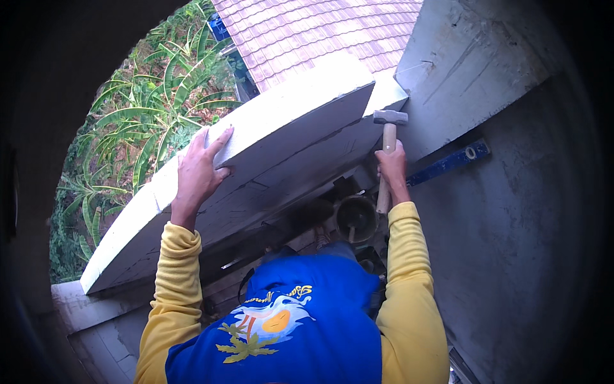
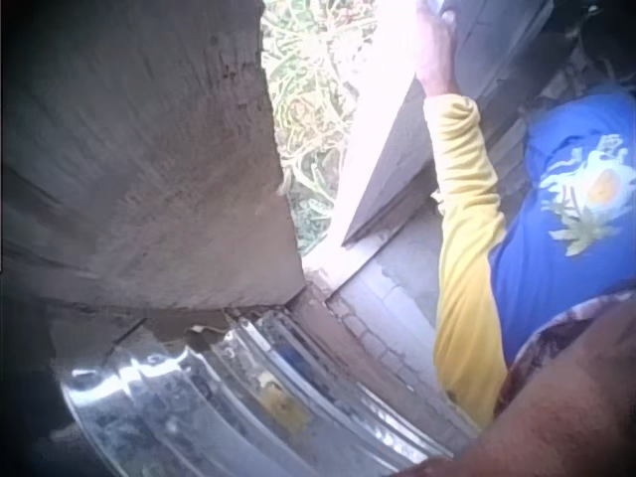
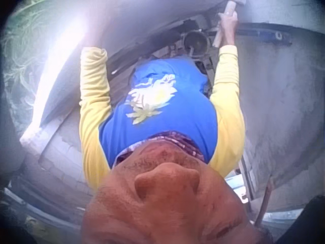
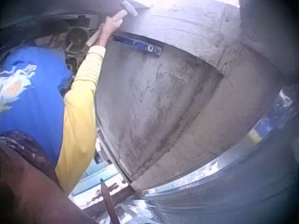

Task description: The person applies cement to a white tile using a trowel, places the tile on a wall, and taps it into position with a hammer. The person then measures the tile and applies additional cement to the wall and tile edges to secure the placement.

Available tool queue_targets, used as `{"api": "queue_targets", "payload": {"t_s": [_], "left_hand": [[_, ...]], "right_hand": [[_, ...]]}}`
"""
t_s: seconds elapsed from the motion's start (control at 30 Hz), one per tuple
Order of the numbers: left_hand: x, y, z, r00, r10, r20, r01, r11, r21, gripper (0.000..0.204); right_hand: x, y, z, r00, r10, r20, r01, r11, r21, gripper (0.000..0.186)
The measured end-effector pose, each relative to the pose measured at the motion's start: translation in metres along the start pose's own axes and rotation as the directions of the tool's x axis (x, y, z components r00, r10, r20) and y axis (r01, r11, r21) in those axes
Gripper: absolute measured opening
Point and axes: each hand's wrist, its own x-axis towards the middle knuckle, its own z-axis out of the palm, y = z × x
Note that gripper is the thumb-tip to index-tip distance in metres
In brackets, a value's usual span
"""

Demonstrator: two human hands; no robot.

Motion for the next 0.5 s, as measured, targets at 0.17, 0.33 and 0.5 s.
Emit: {"api": "queue_targets", "payload": {"t_s": [0.17, 0.33, 0.5], "left_hand": [[-0.004, -0.017, 0.009, 0.988, 0.08, -0.133, -0.092, 0.992, -0.083, 0.068], [-0.028, -0.014, 0.019, 0.928, 0.07, -0.365, -0.153, 0.967, -0.204, 0.053], [-0.062, 0.005, 0.024, 0.906, 0.066, -0.418, -0.186, 0.949, -0.254, 0.049]], "right_hand": [[-0.086, 0.088, -0.024, 0.988, 0.119, 0.1, -0.115, 0.993, -0.039, 0.051], [-0.166, 0.151, -0.04, 0.952, 0.248, 0.181, -0.227, 0.965, -0.13, 0.065], [-0.195, 0.208, -0.056, 0.923, 0.293, 0.25, -0.232, 0.941, -0.247, 0.064]]}}
